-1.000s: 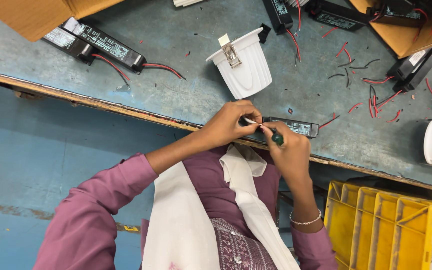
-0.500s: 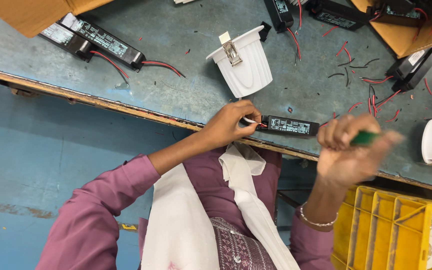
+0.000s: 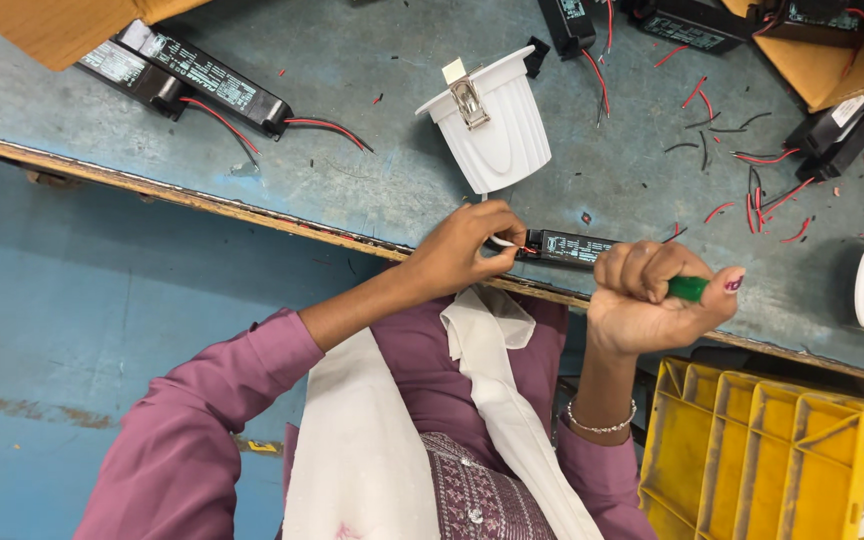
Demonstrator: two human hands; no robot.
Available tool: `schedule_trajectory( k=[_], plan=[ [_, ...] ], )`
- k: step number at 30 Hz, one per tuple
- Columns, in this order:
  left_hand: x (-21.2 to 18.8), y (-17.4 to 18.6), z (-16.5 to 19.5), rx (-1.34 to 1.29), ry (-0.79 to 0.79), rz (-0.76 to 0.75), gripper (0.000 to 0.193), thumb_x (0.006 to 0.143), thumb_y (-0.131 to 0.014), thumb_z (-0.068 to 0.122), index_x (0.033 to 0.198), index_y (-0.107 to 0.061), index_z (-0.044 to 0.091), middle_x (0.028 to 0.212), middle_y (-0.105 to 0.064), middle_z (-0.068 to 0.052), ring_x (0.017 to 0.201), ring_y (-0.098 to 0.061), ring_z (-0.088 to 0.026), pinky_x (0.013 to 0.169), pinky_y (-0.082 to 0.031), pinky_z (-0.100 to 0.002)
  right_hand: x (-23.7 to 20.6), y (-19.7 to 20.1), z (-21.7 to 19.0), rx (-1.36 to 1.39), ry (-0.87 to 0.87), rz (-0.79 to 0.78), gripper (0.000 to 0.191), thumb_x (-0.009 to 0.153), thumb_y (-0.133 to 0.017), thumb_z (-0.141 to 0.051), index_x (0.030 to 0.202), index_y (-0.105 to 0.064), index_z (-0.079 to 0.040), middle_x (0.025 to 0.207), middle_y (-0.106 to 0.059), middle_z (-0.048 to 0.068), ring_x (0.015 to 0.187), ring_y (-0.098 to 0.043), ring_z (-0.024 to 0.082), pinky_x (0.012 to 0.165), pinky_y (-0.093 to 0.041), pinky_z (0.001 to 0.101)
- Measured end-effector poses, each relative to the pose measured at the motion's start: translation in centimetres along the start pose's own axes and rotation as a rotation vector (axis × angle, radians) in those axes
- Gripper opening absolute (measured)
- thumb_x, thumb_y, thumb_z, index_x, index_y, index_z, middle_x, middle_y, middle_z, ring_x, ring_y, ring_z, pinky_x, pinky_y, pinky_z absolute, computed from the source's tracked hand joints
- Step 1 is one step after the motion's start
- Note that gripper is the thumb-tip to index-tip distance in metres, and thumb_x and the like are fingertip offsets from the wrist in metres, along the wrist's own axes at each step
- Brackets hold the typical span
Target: The person assembles LED lighting units by connecting wires to black power supply modules using a green screwdriver. They strip wire ends, insert them into terminal blocks, and tighten the screws. Completed units are placed into a cardboard box.
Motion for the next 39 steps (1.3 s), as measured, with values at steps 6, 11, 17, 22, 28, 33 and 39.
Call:
schedule_trajectory(
  k=[6,11,17,22,28,33,39],
  plan=[
    [0.0,0.0,0.2,-0.010,0.014,-0.013,0.013,0.085,-0.069,0.006,0.097,-0.067,0.001,0.096,-0.068,-0.010,0.091,-0.072,-0.023,0.083,-0.058,-0.035,0.0,-0.3,-0.1,-0.021,-0.001,0.005,0.070,0.108,-0.035,-0.063,0.060,-0.024,-0.013,0.048,-0.019,-0.004,0.043,-0.009,0.008,0.043,-0.011,0.0273],
    [-0.5,-0.3,0.7,0.042,0.042,0.042,0.017,0.084,-0.069,0.006,0.099,-0.067,0.001,0.097,-0.067,-0.009,0.091,-0.069,-0.024,0.087,-0.055,-0.037,-0.4,-0.7,0.0,-0.064,-0.011,-0.003,0.069,0.108,-0.038,-0.062,0.062,-0.024,-0.012,0.050,-0.018,-0.003,0.045,-0.010,0.009,0.046,-0.010,0.0287],
    [-0.8,-0.7,1.2,0.240,-0.019,0.086,0.015,0.083,-0.070,0.008,0.097,-0.066,0.005,0.096,-0.063,-0.007,0.096,-0.064,-0.026,0.091,-0.048,-0.040,0.0,-0.8,0.0,-0.099,0.003,0.037,0.069,0.107,-0.039,-0.061,0.062,-0.023,-0.012,0.050,-0.018,-0.003,0.044,-0.010,0.008,0.045,-0.009,0.0287],
    [-0.9,-1.5,1.7,0.416,-0.108,0.098,0.020,0.084,-0.071,0.009,0.103,-0.066,0.007,0.100,-0.059,-0.006,0.101,-0.061,-0.024,0.088,-0.044,-0.040,0.2,-1.0,0.0,-0.105,-0.003,0.032,0.069,0.107,-0.040,-0.062,0.063,-0.022,-0.012,0.051,-0.018,-0.003,0.045,-0.010,0.009,0.046,-0.009,0.0290],
    [-1.0,-2.1,2.3,0.584,-0.138,0.067,0.026,0.083,-0.072,0.011,0.108,-0.065,0.006,0.103,-0.057,-0.005,0.103,-0.059,-0.023,0.089,-0.042,-0.040,0.3,-0.9,0.0,-0.089,-0.008,0.026,0.069,0.107,-0.040,-0.062,0.063,-0.022,-0.012,0.050,-0.018,-0.002,0.046,-0.010,0.009,0.046,-0.009,0.0290],
    [-1.0,-2.5,2.7,0.706,-0.156,0.033,0.017,0.082,-0.068,0.008,0.099,-0.066,0.007,0.099,-0.058,-0.005,0.101,-0.060,-0.022,0.088,-0.041,-0.040,0.3,-0.9,0.1,-0.095,-0.008,0.039,0.068,0.107,-0.040,-0.061,0.064,-0.022,-0.012,0.051,-0.018,-0.002,0.045,-0.010,0.009,0.046,-0.009,0.0291],
    [-0.3,-2.7,3.1,0.801,-0.221,0.039,0.013,0.081,-0.064,0.005,0.093,-0.067,0.007,0.096,-0.059,-0.004,0.096,-0.060,-0.019,0.089,-0.039,-0.040,0.5,-1.1,-0.1,-0.114,-0.001,0.049,0.068,0.107,-0.040,-0.061,0.064,-0.022,-0.012,0.051,-0.019,-0.002,0.045,-0.010,0.009,0.045,-0.009,0.0289]
  ],
)
Point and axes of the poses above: each hand's wrist, its own x-axis towards the middle knuckle, its own y-axis out of the back of the hand, z = x × y, the point moved 4 cm from there along x, towards the middle knuckle
